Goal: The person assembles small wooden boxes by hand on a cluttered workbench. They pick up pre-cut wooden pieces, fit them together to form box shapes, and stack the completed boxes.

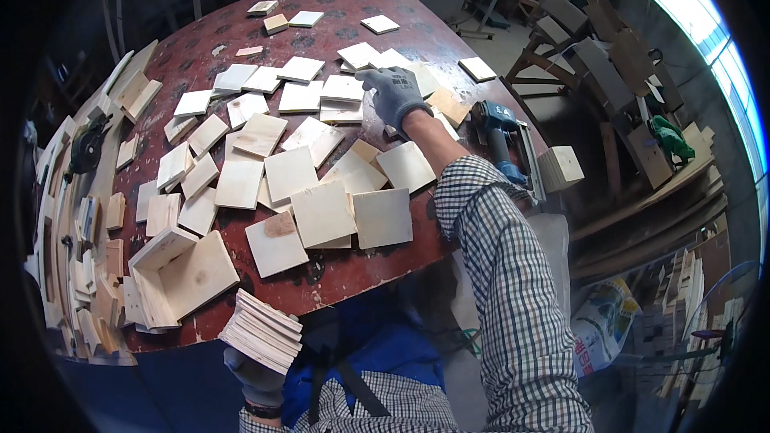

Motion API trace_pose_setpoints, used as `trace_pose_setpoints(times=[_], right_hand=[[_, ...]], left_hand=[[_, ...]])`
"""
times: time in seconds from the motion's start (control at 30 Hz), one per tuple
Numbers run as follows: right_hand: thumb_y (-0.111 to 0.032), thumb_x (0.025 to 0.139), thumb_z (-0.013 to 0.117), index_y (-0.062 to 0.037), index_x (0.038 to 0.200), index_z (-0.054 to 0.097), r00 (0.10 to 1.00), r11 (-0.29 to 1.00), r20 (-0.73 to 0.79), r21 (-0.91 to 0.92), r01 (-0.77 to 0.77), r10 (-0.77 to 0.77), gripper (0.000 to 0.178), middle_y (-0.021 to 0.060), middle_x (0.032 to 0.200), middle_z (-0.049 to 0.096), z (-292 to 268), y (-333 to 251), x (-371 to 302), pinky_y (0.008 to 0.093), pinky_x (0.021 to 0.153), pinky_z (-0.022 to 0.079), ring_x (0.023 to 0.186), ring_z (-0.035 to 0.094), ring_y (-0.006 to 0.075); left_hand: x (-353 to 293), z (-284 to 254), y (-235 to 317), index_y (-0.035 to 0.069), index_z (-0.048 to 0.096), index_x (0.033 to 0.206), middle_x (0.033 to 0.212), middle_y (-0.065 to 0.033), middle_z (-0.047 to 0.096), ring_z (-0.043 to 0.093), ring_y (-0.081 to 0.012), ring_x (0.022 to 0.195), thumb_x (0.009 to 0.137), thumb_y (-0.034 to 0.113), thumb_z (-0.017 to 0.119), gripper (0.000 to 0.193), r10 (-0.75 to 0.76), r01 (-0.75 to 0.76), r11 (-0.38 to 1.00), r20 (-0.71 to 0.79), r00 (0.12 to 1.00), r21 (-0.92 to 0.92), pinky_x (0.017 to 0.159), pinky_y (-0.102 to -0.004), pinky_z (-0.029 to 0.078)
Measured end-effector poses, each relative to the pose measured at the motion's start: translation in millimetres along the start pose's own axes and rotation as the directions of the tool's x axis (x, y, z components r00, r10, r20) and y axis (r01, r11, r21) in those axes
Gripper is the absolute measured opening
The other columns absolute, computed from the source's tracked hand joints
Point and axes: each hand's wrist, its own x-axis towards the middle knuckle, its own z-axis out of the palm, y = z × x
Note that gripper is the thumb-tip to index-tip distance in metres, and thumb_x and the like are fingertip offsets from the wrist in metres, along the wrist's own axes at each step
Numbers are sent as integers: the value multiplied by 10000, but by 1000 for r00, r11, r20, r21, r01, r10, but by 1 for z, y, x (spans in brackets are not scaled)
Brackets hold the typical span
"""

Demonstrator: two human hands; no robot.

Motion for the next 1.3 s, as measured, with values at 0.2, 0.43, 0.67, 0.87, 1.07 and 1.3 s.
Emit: trace_pose_setpoints(times=[0.2, 0.43, 0.67, 0.87, 1.07, 1.3], right_hand=[[-694, 999, 509, -69, 1159, 807, 754, 859, 446, -409, -307, 482, 711, 187, 1067, 794, -7, -86, 21, 441, 947, 554, 1057, 750, 331], [-847, 830, 611, -23, 1512, 551, 599, 716, 399, -470, -516, 694, 1071, 187, 1495, 606, 13, -128, 43, 548, 1114, 467, 1368, 606, 351], [-742, 789, 729, -49, 1447, 629, 526, 696, 459, -398, -598, 715, 961, 167, 1399, 682, 15, -101, 53, 481, 1026, 551, 1290, 664, 332], [-478, 720, 841, -6, 1636, 300, 676, 872, 572, -430, -235, 464, 1163, 277, 1459, 571, -26, -84, 33, 486, 1123, 490, 1339, 601, 409], [-400, 774, 839, 15, 1649, 259, 926, 981, 367, 131, -142, 85, 1128, 293, 1490, 520, -79, -77, -43, 462, 1199, 425, 1389, 553, 394], [-469, 796, 907, -26, 1684, 232, 900, 269, 433, 874, -404, -57, 1200, 205, 1662, 376, -118, -155, -108, 452, 1301, 280, 1537, 408, 306]], left_hand=[[-4, -2, 6, 84, 402, 1618, 1555, -177, 547, 527, -462, 1414, 770, 361, 700, 941, -16, 15, 1000, 2, 1000, 21, 1196, -584, 439], [-3, -7, 4, 80, 391, 1622, 1557, -179, 546, 535, -458, 1409, 757, 352, 734, 970, -51, 50, 998, 15, 999, 45, 1190, -606, 441], [-7, -11, 3, 66, 352, 1647, 1603, -183, 509, 503, -441, 1453, 757, 308, 724, 995, -15, 16, 999, 29, 999, -35, 1210, -632, 401], [-5, -20, -1, 15, 396, 1600, 1555, -202, 550, 553, -434, 1407, 743, 268, 702, 944, -36, 34, 996, -14, 999, -87, 1176, -637, 441], [3, -9, -5, 21, 396, 1601, 1546, -202, 559, 566, -446, 1389, 712, 250, 712, 970, -32, 37, 993, 44, 999, -114, 1168, -641, 452], [2, -12, -1, -37, 393, 1583, 1529, -228, 562, 562, -440, 1391, 743, 179, 777, 949, -6, 28, 961, 81, 997, -276, 1171, -633, 455]])
